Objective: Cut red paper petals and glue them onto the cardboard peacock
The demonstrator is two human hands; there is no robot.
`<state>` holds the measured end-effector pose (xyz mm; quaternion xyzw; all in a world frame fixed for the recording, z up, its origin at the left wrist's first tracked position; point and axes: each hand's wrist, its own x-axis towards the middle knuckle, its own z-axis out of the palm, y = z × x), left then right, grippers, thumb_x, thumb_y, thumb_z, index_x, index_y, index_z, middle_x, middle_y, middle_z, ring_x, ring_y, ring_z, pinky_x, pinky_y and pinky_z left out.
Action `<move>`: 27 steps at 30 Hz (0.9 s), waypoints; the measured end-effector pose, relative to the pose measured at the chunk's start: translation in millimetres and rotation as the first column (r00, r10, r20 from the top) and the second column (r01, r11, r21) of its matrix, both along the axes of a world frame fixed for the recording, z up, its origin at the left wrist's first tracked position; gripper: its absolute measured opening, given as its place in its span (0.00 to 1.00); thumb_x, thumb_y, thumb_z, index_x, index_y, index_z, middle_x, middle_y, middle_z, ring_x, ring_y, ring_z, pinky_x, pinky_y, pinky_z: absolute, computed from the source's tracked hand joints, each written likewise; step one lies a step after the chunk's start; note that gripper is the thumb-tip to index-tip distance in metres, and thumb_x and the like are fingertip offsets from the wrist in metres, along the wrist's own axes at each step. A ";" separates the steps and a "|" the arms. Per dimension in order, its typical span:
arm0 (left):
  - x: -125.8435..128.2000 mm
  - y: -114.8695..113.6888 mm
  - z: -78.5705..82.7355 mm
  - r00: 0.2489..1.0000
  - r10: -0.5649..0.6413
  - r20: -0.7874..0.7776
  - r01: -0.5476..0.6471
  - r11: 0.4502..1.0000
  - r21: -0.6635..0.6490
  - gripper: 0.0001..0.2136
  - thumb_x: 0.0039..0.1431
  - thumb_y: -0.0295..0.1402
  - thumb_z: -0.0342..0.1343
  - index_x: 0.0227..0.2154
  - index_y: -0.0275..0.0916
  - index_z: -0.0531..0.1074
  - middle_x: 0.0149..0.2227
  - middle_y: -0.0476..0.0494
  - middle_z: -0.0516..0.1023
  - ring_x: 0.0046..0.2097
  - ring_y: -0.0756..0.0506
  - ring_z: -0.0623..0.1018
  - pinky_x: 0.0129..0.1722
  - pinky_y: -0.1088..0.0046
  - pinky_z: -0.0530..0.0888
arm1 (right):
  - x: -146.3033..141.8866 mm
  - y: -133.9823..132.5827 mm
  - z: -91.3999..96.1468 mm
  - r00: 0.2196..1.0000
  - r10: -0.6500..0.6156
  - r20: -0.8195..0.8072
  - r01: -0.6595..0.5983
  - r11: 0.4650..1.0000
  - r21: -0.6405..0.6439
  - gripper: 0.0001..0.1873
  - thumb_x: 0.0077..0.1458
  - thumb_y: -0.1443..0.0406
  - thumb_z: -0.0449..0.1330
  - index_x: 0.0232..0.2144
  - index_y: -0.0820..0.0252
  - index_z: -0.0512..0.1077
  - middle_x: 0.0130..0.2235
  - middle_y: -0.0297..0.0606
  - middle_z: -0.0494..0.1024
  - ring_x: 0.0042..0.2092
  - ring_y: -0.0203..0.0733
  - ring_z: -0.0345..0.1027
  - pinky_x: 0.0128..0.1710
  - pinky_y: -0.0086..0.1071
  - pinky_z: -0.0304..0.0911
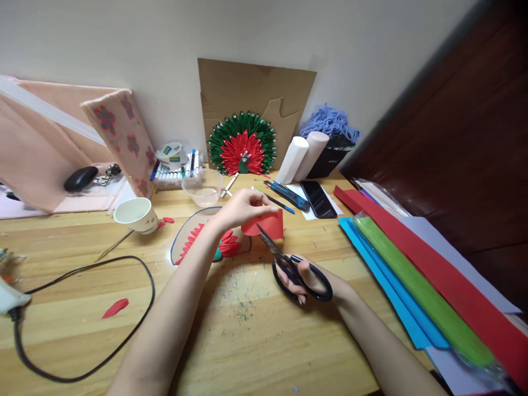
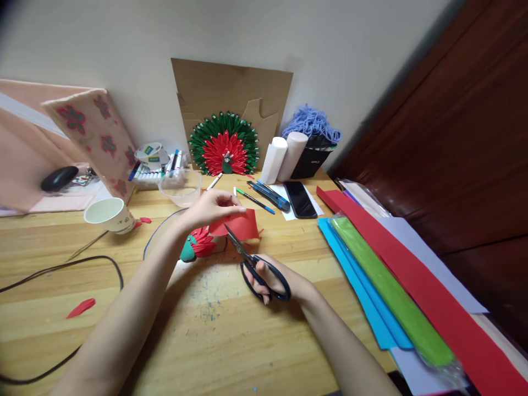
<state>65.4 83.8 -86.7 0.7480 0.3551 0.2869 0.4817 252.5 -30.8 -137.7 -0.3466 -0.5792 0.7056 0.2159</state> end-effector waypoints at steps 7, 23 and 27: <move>2.0 -2.1 0.8 0.993 -0.077 -0.087 0.081 0.996 0.042 0.13 0.50 0.42 0.58 0.30 0.35 0.75 0.30 0.44 0.78 0.32 0.49 0.73 0.31 0.74 0.67 | 0.3 -0.7 1.9 0.999 0.034 0.016 -0.034 0.999 0.001 0.39 0.36 0.31 0.46 0.24 0.61 0.61 0.14 0.22 0.56 0.14 0.26 0.48 0.12 0.22 0.54; 23.5 -28.7 23.6 0.953 0.268 -0.142 -0.276 0.960 -0.043 0.17 0.53 0.47 0.52 0.23 0.36 0.71 0.26 0.42 0.77 0.29 0.46 0.74 0.30 0.72 0.68 | -7.0 19.7 -32.0 0.868 -0.340 -0.361 0.296 0.939 -0.173 0.37 0.33 0.32 0.53 0.23 0.61 0.63 0.11 0.25 0.61 0.11 0.30 0.57 0.11 0.24 0.58; 32.2 -25.0 11.6 0.948 0.293 -0.122 -0.297 0.955 -0.017 0.15 0.55 0.42 0.50 0.23 0.36 0.71 0.26 0.42 0.77 0.29 0.46 0.74 0.31 0.71 0.68 | -10.8 14.6 -33.2 0.858 -0.397 -0.327 0.380 0.918 -0.117 0.37 0.35 0.32 0.51 0.24 0.61 0.63 0.10 0.24 0.60 0.10 0.29 0.56 0.10 0.22 0.57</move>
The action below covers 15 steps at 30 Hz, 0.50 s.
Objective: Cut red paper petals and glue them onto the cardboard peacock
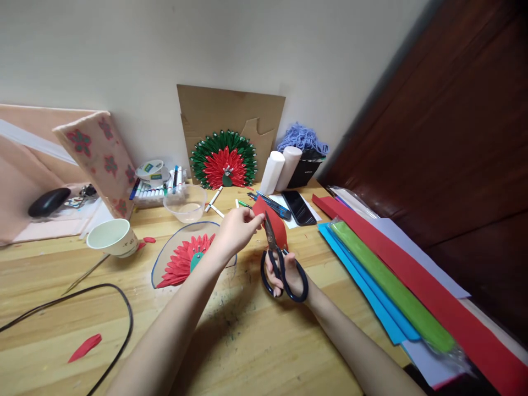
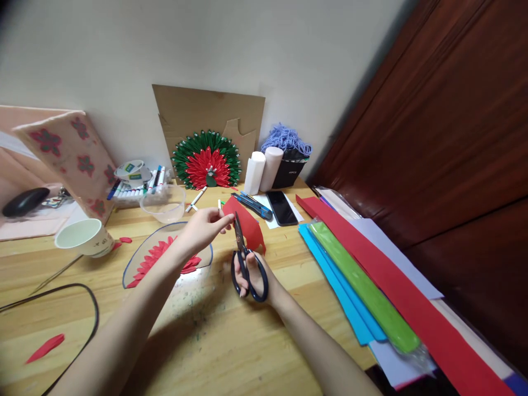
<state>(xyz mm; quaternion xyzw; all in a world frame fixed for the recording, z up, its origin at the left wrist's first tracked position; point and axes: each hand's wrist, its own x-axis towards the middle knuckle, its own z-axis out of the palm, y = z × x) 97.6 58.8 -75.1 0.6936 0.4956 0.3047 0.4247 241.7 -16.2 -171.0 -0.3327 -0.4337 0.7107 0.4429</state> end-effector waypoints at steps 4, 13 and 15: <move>-3.3 3.8 -2.4 1.000 -0.022 -0.013 0.022 1.000 0.012 0.14 0.55 0.41 0.49 0.23 0.37 0.69 0.26 0.42 0.77 0.29 0.46 0.75 0.32 0.71 0.69 | -1.9 -1.6 2.5 1.000 0.028 -0.003 -0.028 1.000 -0.006 0.37 0.34 0.32 0.52 0.24 0.62 0.63 0.11 0.25 0.62 0.11 0.30 0.58 0.10 0.23 0.58; -4.0 -1.7 5.1 0.990 -0.027 -0.137 0.042 0.994 0.104 0.14 0.57 0.41 0.47 0.24 0.38 0.69 0.26 0.43 0.76 0.29 0.46 0.74 0.29 0.73 0.66 | 0.4 6.5 -5.2 0.976 0.153 -0.156 -0.162 0.986 -0.047 0.37 0.31 0.32 0.54 0.22 0.60 0.61 0.10 0.25 0.63 0.10 0.31 0.57 0.10 0.24 0.59; -4.2 -2.4 6.8 0.987 -0.018 -0.159 0.036 0.993 0.111 0.14 0.57 0.41 0.47 0.23 0.38 0.68 0.25 0.45 0.75 0.28 0.46 0.72 0.28 0.73 0.64 | 0.9 7.2 -7.8 0.975 0.159 -0.157 -0.168 0.985 -0.046 0.37 0.31 0.32 0.53 0.22 0.60 0.61 0.10 0.25 0.63 0.11 0.31 0.57 0.10 0.24 0.58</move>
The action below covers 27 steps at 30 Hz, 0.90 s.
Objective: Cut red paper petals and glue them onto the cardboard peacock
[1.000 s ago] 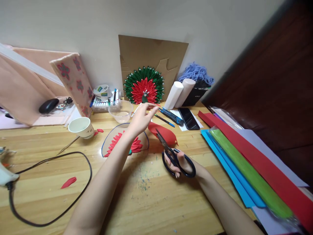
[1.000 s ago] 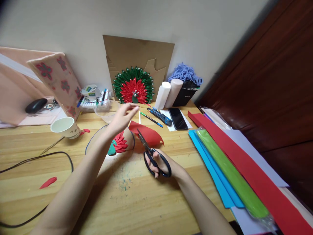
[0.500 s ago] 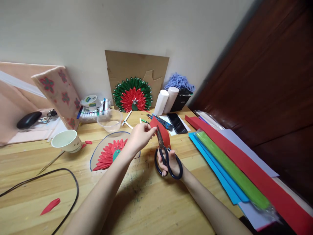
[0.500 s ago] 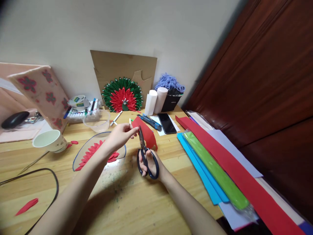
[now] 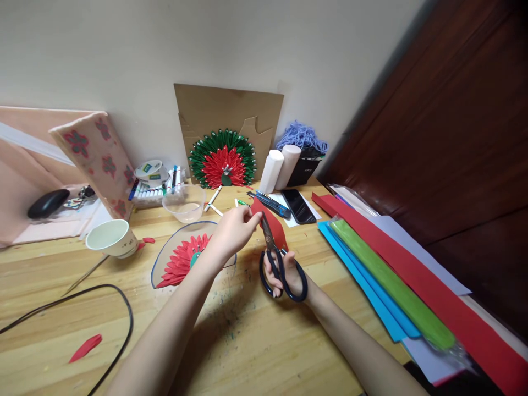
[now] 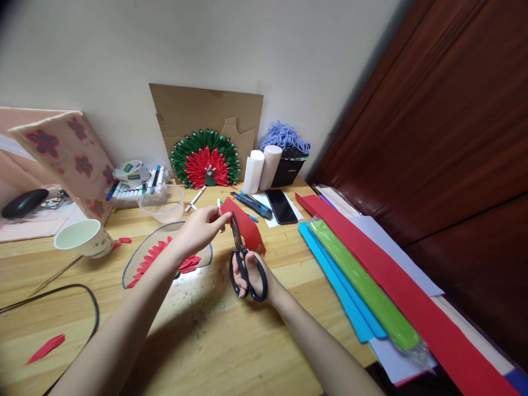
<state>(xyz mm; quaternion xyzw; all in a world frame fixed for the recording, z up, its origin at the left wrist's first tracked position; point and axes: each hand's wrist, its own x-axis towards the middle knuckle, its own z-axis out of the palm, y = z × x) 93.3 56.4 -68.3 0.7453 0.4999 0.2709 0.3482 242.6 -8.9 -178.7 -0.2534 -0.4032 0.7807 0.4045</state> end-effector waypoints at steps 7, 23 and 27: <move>-2.7 1.8 -2.0 0.997 -0.051 0.050 0.051 0.999 -0.016 0.13 0.56 0.39 0.46 0.22 0.38 0.68 0.23 0.47 0.72 0.27 0.47 0.70 0.26 0.74 0.61 | -1.5 -4.9 9.1 0.998 -0.009 0.066 0.010 1.000 -0.014 0.39 0.29 0.31 0.51 0.23 0.60 0.61 0.11 0.26 0.64 0.12 0.32 0.59 0.11 0.24 0.58; -3.2 2.7 -1.3 0.996 -0.088 0.030 0.090 0.992 -0.083 0.13 0.53 0.39 0.47 0.18 0.38 0.65 0.17 0.52 0.64 0.23 0.50 0.64 0.24 0.74 0.57 | -1.7 -6.5 18.1 0.989 -0.026 0.144 0.031 0.999 -0.033 0.40 0.27 0.29 0.50 0.21 0.60 0.61 0.10 0.26 0.64 0.11 0.33 0.60 0.11 0.25 0.58; -4.0 3.5 -2.1 0.997 -0.079 0.026 0.081 0.993 -0.086 0.13 0.53 0.38 0.47 0.18 0.38 0.66 0.18 0.51 0.65 0.22 0.50 0.64 0.24 0.74 0.57 | -0.1 -5.0 16.4 0.990 -0.018 0.137 0.021 1.000 -0.021 0.39 0.27 0.30 0.52 0.21 0.60 0.60 0.10 0.26 0.63 0.11 0.32 0.59 0.11 0.24 0.58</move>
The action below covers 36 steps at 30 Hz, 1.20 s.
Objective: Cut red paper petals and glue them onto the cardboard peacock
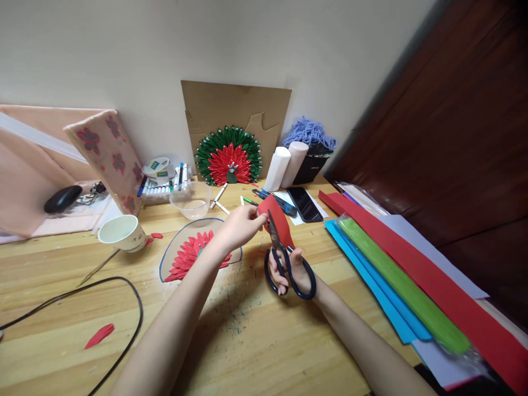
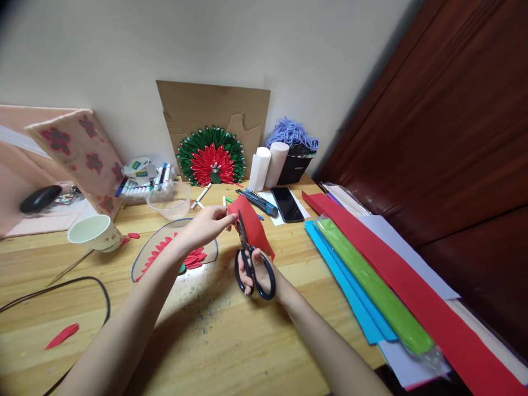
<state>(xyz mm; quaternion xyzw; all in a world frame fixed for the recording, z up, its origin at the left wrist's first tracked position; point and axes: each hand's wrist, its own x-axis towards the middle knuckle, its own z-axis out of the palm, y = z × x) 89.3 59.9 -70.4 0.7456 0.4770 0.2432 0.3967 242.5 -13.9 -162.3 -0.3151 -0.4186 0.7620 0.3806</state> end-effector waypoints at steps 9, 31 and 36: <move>-3.6 -0.4 5.4 1.000 -0.001 0.006 0.001 1.000 -0.008 0.15 0.53 0.40 0.48 0.17 0.38 0.66 0.17 0.50 0.65 0.21 0.50 0.64 0.23 0.74 0.58 | -0.1 -4.8 9.9 0.986 -0.083 0.147 0.076 0.995 0.059 0.40 0.27 0.30 0.51 0.21 0.61 0.61 0.10 0.24 0.60 0.10 0.31 0.56 0.09 0.22 0.54; -4.7 3.7 4.9 0.997 -0.002 0.076 -0.001 0.999 0.040 0.13 0.57 0.37 0.45 0.22 0.38 0.67 0.25 0.46 0.74 0.29 0.47 0.72 0.30 0.74 0.66 | -1.9 -8.7 8.2 0.981 -0.103 0.166 0.080 0.987 0.141 0.41 0.32 0.29 0.45 0.23 0.61 0.62 0.11 0.25 0.60 0.11 0.30 0.55 0.11 0.24 0.56; -9.5 5.2 5.7 0.998 -0.044 0.040 0.041 0.996 0.074 0.13 0.57 0.37 0.45 0.23 0.37 0.69 0.26 0.46 0.74 0.31 0.47 0.72 0.31 0.73 0.66 | 1.1 -6.5 12.4 0.996 0.051 0.074 -0.056 0.996 0.074 0.43 0.28 0.28 0.42 0.24 0.60 0.61 0.12 0.27 0.63 0.13 0.33 0.59 0.14 0.28 0.61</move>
